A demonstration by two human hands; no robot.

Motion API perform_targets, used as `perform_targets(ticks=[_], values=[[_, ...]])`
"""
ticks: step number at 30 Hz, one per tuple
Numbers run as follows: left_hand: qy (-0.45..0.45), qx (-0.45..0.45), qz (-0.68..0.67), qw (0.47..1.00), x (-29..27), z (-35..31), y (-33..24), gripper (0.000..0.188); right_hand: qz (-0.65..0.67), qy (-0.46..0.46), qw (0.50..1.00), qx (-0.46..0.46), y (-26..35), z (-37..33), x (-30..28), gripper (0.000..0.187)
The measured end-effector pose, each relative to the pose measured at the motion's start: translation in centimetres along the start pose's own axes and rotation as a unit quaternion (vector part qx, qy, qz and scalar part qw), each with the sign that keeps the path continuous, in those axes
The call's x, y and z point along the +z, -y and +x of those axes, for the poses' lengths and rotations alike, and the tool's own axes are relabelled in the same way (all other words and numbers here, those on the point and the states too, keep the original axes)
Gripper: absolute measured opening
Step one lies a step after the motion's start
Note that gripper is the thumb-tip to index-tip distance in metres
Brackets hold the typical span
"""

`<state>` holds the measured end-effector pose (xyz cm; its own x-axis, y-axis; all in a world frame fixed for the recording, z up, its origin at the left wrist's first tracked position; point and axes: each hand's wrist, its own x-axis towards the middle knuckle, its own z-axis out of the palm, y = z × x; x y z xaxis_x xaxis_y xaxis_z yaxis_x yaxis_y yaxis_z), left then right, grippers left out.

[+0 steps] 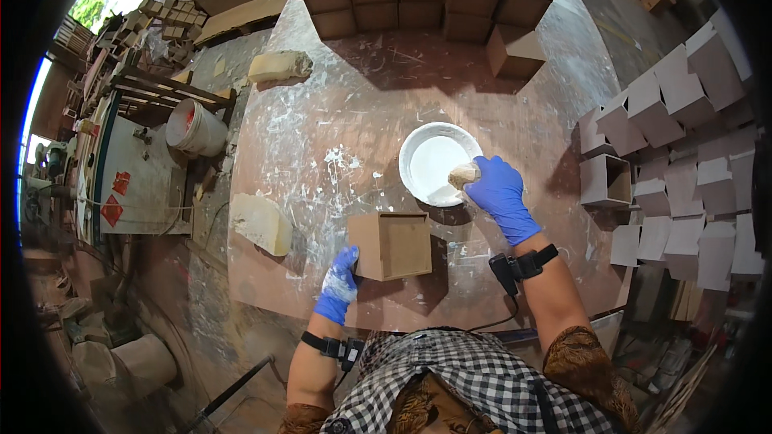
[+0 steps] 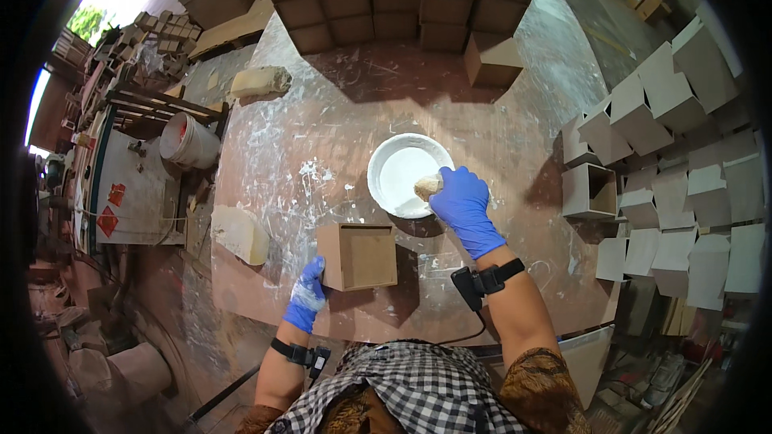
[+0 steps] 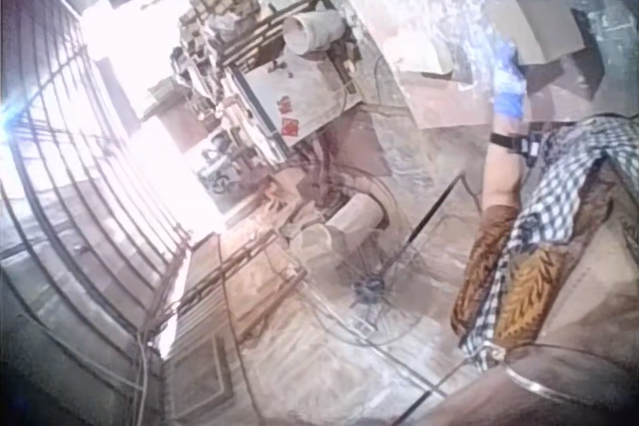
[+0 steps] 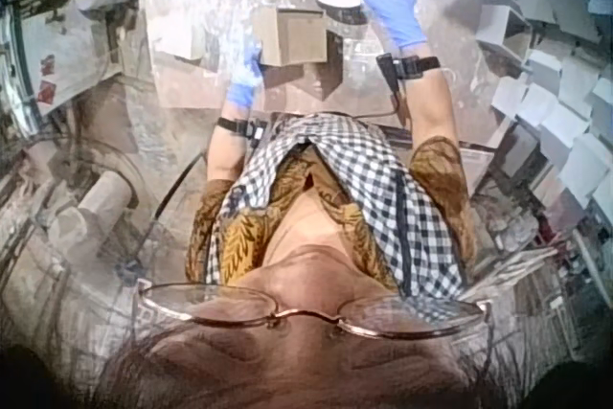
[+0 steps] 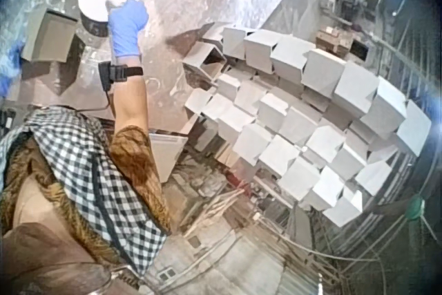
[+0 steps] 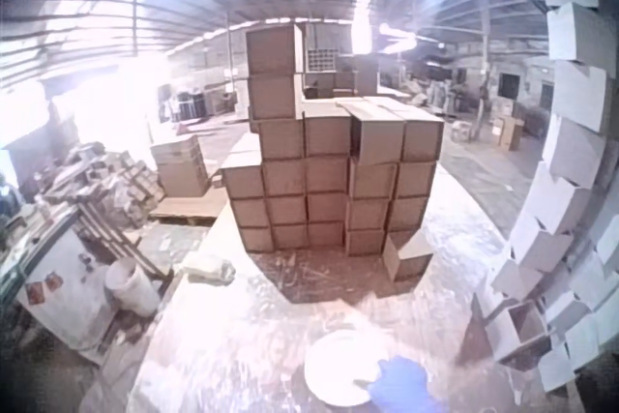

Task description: Applying a white adhesive substance to the interior and edges of cardboard boxes using a sponge applicator.

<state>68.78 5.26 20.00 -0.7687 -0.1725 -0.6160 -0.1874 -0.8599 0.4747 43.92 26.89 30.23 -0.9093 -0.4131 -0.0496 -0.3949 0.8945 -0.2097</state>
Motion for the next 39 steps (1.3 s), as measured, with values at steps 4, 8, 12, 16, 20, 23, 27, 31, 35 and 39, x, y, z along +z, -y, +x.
perform_targets(ticks=[4,8,12,16,20,23,27,31,35,39], values=[[-0.004,-0.037,0.033,0.999,2.0,0.0,-1.3,0.047,-0.078,0.025,0.997,-0.006,-0.1,-0.6,0.3,0.034],[-0.052,-0.041,0.051,0.996,3.2,0.4,-1.5,0.042,-0.024,0.034,0.998,-0.042,-0.4,-2.1,0.2,0.041],[-0.041,-0.033,0.083,0.995,5.3,0.0,-1.6,0.048,0.156,-0.004,0.986,-0.062,0.1,-5.9,-0.6,0.049],[-0.056,-0.024,0.083,0.995,4.9,0.5,-0.7,0.049,0.220,0.045,0.973,-0.055,3.6,-8.7,-0.8,0.047],[-0.061,-0.012,0.086,0.994,5.4,0.4,-0.6,0.048,0.176,0.128,0.976,0.027,5.3,-7.9,0.8,0.041],[-0.072,-0.003,0.085,0.994,5.6,0.5,-0.8,0.046,0.190,0.155,0.968,0.053,5.8,-6.4,1.4,0.042],[-0.062,-0.007,0.104,0.993,4.7,0.7,-0.8,0.050,0.220,0.151,0.961,0.078,7.2,-4.9,0.9,0.041],[-0.061,-0.010,0.071,0.996,4.5,0.7,-0.9,0.050,0.305,0.107,0.944,0.059,8.6,-5.5,1.2,0.040],[-0.062,-0.027,0.071,0.995,3.4,1.2,-1.1,0.050,0.303,0.099,0.947,0.031,10.2,-6.3,0.3,0.039],[-0.079,-0.066,0.037,0.994,4.7,0.3,-2.4,0.043,0.325,0.065,0.939,-0.095,11.0,-6.9,0.3,0.039]])
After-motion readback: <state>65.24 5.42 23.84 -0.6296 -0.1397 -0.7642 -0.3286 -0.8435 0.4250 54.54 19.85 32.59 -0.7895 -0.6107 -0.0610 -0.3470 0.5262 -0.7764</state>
